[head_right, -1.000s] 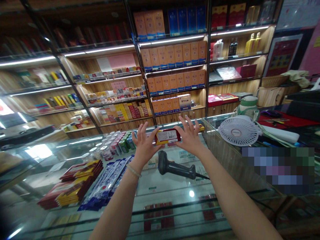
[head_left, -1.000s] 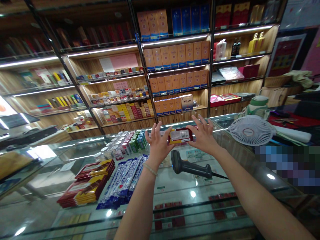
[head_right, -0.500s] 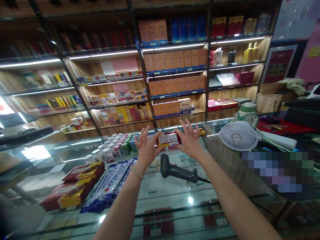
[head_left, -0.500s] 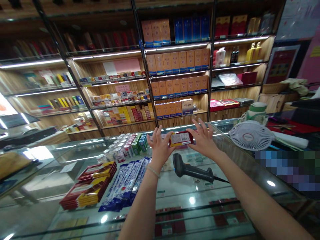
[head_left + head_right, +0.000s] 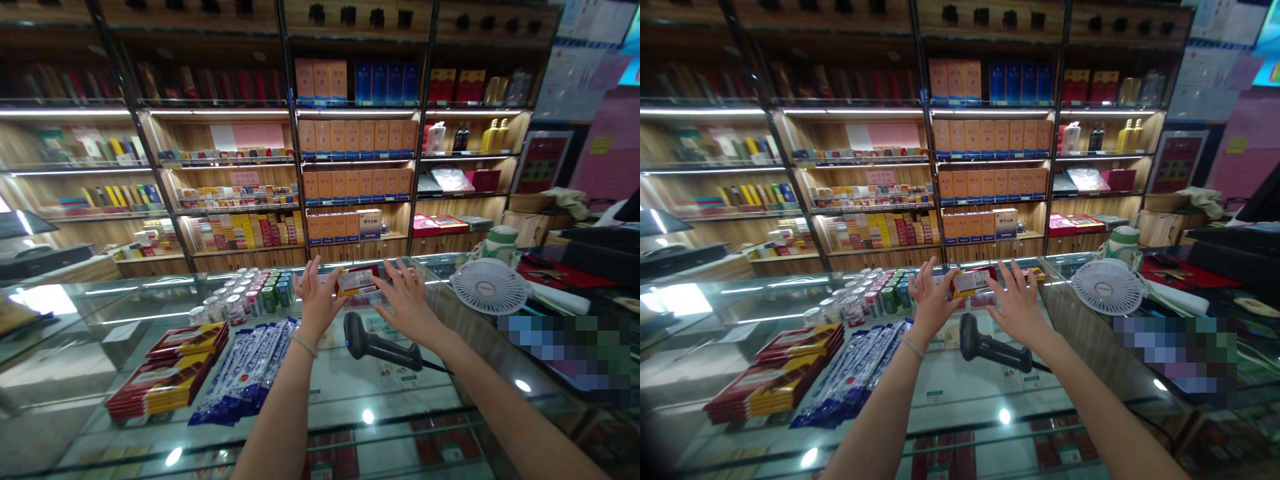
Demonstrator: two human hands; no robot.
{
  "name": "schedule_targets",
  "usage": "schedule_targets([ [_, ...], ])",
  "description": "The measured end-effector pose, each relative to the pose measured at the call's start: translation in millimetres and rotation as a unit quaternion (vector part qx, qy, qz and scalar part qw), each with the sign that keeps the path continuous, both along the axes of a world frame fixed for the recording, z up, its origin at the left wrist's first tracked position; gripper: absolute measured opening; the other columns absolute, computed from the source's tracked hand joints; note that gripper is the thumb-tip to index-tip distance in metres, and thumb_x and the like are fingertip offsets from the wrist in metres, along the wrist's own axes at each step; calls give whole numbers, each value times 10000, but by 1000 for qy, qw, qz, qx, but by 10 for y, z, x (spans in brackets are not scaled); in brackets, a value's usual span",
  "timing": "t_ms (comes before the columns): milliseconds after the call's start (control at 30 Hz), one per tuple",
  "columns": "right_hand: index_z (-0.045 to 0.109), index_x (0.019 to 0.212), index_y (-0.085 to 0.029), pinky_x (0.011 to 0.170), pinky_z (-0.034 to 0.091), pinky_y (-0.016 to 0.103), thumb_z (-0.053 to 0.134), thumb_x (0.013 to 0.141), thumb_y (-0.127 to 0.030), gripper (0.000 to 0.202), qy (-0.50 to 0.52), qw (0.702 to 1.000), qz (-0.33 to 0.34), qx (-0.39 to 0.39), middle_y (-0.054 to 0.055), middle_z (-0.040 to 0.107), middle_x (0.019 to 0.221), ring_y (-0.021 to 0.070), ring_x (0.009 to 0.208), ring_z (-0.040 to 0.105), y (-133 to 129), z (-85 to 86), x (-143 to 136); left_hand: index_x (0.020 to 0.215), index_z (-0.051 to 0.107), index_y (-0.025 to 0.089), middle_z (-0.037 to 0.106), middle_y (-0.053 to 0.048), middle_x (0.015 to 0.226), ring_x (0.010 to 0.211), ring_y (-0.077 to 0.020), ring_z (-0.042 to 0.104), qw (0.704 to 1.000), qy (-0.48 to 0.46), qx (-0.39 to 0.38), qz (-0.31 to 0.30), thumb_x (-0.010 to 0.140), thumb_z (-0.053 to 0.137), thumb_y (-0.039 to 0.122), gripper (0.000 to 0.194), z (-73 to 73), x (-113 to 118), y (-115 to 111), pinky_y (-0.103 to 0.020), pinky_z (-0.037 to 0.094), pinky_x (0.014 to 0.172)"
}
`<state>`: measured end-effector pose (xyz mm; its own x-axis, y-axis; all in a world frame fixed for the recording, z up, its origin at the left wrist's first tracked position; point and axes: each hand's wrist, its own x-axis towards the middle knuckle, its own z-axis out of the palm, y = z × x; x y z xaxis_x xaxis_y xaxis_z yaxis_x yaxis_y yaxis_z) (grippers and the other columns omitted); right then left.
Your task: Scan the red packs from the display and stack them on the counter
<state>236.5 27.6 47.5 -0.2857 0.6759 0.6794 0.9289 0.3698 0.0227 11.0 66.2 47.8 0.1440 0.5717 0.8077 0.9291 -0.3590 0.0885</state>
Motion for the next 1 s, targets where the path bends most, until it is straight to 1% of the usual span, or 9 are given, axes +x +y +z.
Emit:
schedule_targets([
  [100,584,1391,-242,1237,139,645,514,943,-333,462,4,999,7,-37,122,342,1666,338,1571,179,-173,-145,-77,1336,656,353,331,-175,1650,1523,-418,296,1000,-7,6,0,729,871,395,646,-11,-7,12,-696,130,1210],
  [200,599,1354,-241,1232,149,659,526,912,-346,460,13,997,16,-77,119,372,1653,340,1569,197,-282,-293,-139,1342,652,354,333,-171,1648,1516,-425,300,1000,-18,6,-2,719,877,415,665,-24,-5,28,-698,131,1208],
  [300,602,1336,-235,1226,132,683,565,879,-401,488,10,994,30,-104,133,340,1667,366,1572,181,-333,-403,-171,1352,643,352,338,-175,1642,1518,-422,295,1000,-22,1,-1,688,897,427,715,-29,-3,32,-697,125,1211],
  [400,597,1327,-237,1223,122,691,612,837,-454,536,7,991,40,-127,136,294,1687,378,1577,165,-358,-466,-188,1358,638,353,336,-174,1643,1523,-415,287,1000,-20,-3,-2,687,897,425,723,-20,1,15,-693,115,1215],
  [567,596,1331,-207,1226,100,697,680,785,-471,612,-17,989,46,-143,163,286,1686,393,1576,161,-381,-496,-222,1353,641,363,342,-166,1642,1517,-413,298,1000,-27,-15,-4,696,891,439,707,-6,15,-8,-694,118,1213],
  [633,617,1300,-194,1225,94,703,685,790,-456,577,-28,988,45,-147,175,291,1681,398,1576,161,-380,-490,-236,1353,640,362,344,-167,1638,1519,-413,293,999,-29,-12,-2,694,894,438,710,-14,17,-1,-692,116,1215],
  [767,671,1192,-196,1224,117,699,682,801,-436,459,-44,987,47,-148,175,351,1655,399,1568,192,-368,-470,-251,1364,633,355,346,-173,1634,1513,-420,301,1000,-26,-12,-2,682,904,438,739,-45,12,23,-696,116,1215],
  [900,694,1131,-190,1207,178,710,678,804,-411,394,-59,984,47,-160,164,403,1630,405,1550,240,-353,-451,-260,1362,634,354,347,-171,1634,1513,-415,299,1000,-22,-11,-2,711,882,440,701,-76,12,40,-696,127,1211],
  [1000,683,1168,-173,1170,321,659,664,814,-371,406,-57,981,51,-177,163,434,1610,398,1527,296,-331,-449,-275,1363,636,357,348,-169,1634,1514,-408,300,1000,-22,-14,0,740,859,445,668,-91,15,49,-688,133,1210],
])
